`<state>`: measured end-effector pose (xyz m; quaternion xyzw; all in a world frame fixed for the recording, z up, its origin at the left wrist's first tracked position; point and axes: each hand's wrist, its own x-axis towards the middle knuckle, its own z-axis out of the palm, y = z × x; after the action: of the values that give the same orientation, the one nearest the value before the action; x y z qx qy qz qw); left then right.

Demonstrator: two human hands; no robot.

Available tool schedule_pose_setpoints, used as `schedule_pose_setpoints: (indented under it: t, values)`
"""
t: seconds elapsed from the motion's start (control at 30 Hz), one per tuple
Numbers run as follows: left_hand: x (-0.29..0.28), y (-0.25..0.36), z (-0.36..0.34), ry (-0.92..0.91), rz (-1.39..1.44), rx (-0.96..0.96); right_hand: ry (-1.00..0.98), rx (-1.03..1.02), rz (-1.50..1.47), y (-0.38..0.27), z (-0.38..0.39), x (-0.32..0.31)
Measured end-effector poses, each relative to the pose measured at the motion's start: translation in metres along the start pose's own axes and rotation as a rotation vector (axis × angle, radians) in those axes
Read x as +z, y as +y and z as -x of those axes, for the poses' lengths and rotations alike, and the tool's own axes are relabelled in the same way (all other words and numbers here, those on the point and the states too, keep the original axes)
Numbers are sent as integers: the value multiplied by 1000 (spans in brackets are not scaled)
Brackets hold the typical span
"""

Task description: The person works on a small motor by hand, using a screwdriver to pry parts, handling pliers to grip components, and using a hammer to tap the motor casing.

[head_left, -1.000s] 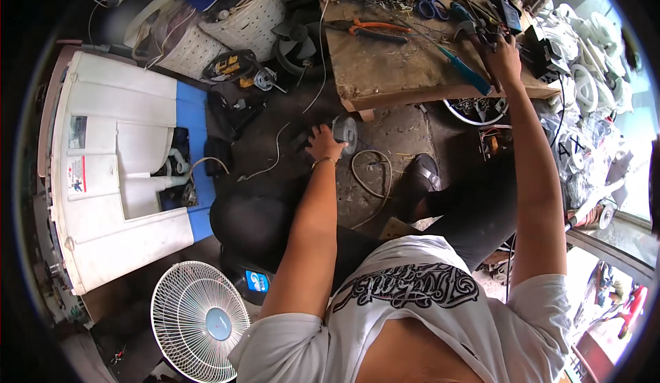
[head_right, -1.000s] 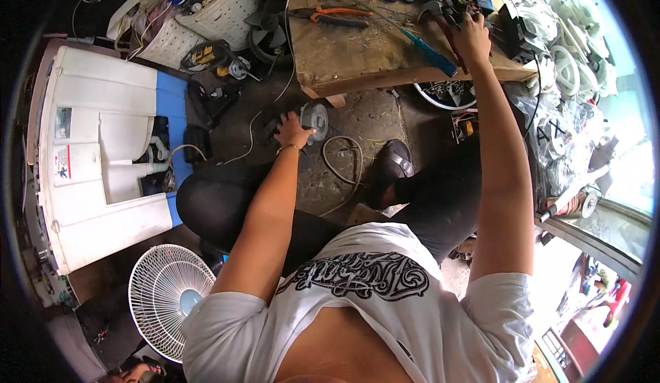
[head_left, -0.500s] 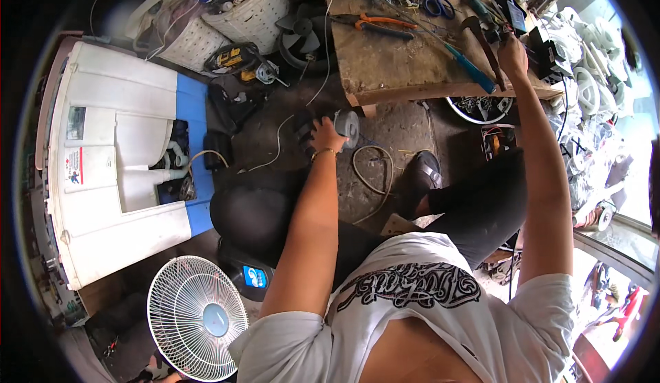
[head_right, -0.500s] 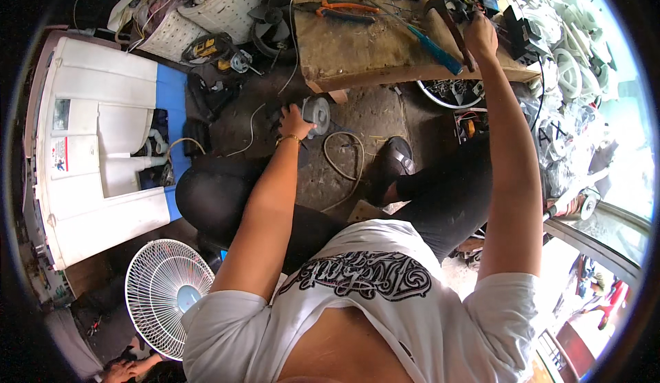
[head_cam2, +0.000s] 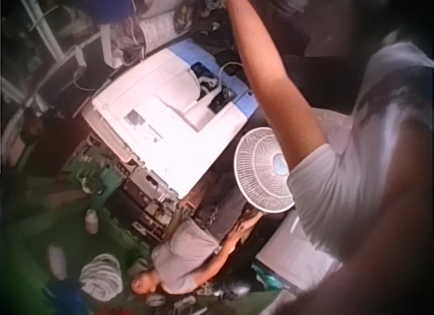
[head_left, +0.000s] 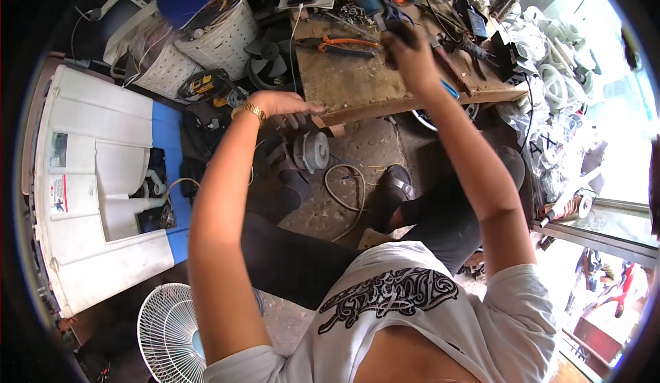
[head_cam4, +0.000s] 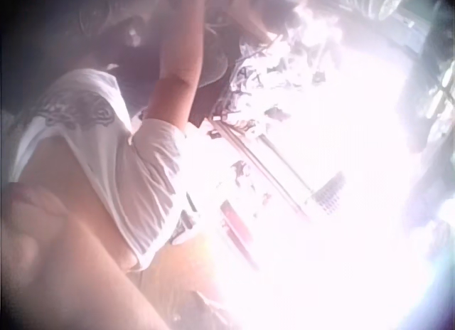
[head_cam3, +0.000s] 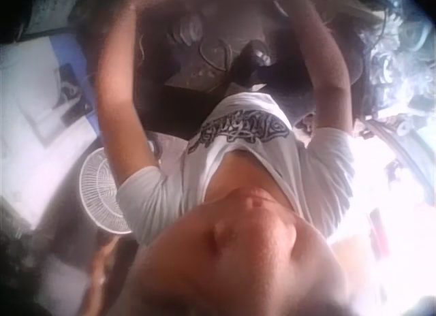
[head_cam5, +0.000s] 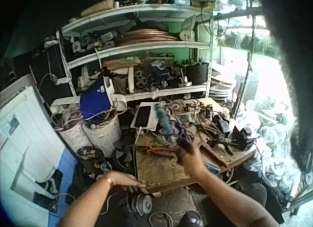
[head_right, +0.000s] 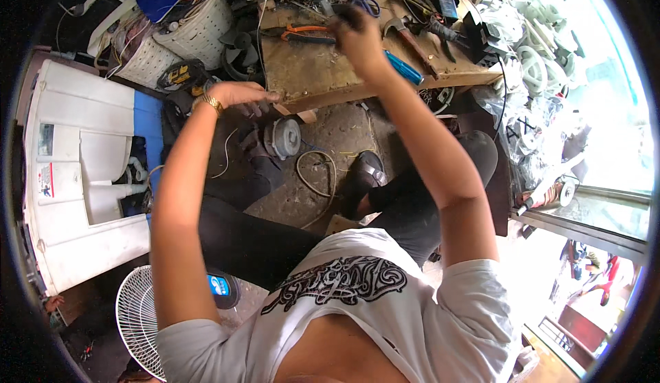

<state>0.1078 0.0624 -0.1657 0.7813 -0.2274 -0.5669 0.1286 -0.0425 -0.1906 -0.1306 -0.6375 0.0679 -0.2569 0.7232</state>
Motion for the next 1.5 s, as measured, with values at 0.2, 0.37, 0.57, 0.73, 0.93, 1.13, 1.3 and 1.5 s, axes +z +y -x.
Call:
schedule_pose_setpoints:
  t: [0.2,0.37,0.57,0.73,0.93,1.13,1.3,1.5]
  values:
    - [37,34,77,380,523,626,-158,-39,167,1,29,79]
    - [18,56,61,582,1570,971,-314,-440,544,32,35,84]
    - [-12,9,54,597,1468,866,195,-45,1434,45,-58,-89]
    - [-5,-23,16,880,1112,751,119,66,1572,77,-62,-196]
    - [25,-43,-29,951,1203,807,-6,1,1632,86,-54,-194]
    - [46,-53,-64,867,1120,779,53,10,1575,78,-63,-199]
    - [55,-59,-75,869,1061,771,91,-99,1294,69,-69,-184]
    - [60,-54,-80,887,918,689,10,-132,1039,57,-62,-136]
